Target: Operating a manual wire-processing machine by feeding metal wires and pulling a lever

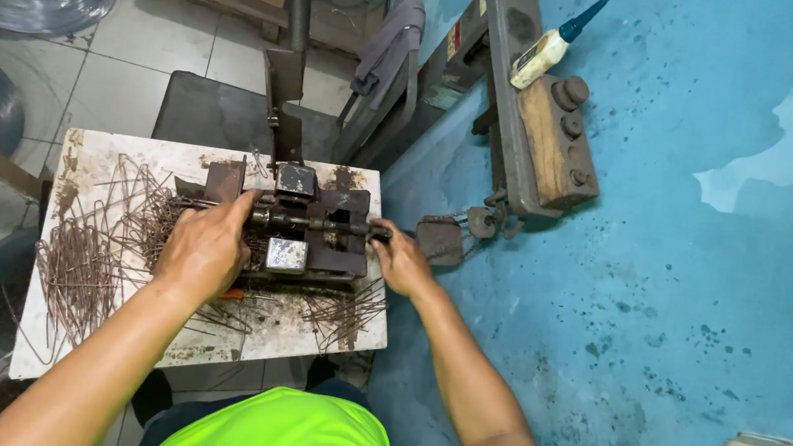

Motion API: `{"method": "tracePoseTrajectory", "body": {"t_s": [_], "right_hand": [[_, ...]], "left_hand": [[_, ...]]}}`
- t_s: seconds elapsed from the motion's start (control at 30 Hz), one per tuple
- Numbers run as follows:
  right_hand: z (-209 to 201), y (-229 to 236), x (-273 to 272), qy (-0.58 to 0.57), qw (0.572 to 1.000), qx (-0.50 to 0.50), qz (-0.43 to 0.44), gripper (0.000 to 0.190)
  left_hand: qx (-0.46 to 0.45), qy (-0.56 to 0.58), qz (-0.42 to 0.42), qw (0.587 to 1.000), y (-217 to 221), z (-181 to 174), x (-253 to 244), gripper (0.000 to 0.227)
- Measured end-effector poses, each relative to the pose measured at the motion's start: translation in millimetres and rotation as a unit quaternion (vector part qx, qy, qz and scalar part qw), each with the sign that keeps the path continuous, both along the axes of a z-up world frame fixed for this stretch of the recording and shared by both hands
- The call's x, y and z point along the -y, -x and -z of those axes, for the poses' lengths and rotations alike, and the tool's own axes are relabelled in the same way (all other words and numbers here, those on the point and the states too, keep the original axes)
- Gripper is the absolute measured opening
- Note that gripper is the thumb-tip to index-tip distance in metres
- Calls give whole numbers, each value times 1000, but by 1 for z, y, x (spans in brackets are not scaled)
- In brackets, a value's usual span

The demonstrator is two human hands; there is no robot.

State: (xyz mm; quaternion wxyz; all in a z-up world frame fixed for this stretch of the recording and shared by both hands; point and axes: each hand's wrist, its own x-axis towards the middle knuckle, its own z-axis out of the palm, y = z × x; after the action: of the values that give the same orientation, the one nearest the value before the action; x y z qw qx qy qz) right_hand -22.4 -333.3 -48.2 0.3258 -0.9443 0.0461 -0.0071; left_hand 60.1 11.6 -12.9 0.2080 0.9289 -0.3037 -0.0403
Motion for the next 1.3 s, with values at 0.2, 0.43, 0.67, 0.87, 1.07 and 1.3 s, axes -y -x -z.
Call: {"method": "tracePoseTrajectory", "body": {"t_s": [0.2,0.43,0.67,0.87,1.07,1.3], "right_hand": [[-21,-5,-27,-8,996,82,-44,91],[56,-6,24,81,991,-89,-57,40],[26,9,-1,89,987,-122,-46,39],[94,25,-9,208,962,-161,-78,88],[89,40,-17,200,964,-154,-90,88],[72,36,-11,81,937,-326,-97,92]], "left_hand": [[-31,8,23,999,4,-28,-1,80],[11,3,13,1000,-3,-19,0,83],[-8,-36,-10,999,-6,-60,0,78],[89,235,-83,965,-84,-90,36,66],[-137,372,-191,898,-166,-163,89,84],[-274,371,-202,864,-190,-176,120,49]]}}
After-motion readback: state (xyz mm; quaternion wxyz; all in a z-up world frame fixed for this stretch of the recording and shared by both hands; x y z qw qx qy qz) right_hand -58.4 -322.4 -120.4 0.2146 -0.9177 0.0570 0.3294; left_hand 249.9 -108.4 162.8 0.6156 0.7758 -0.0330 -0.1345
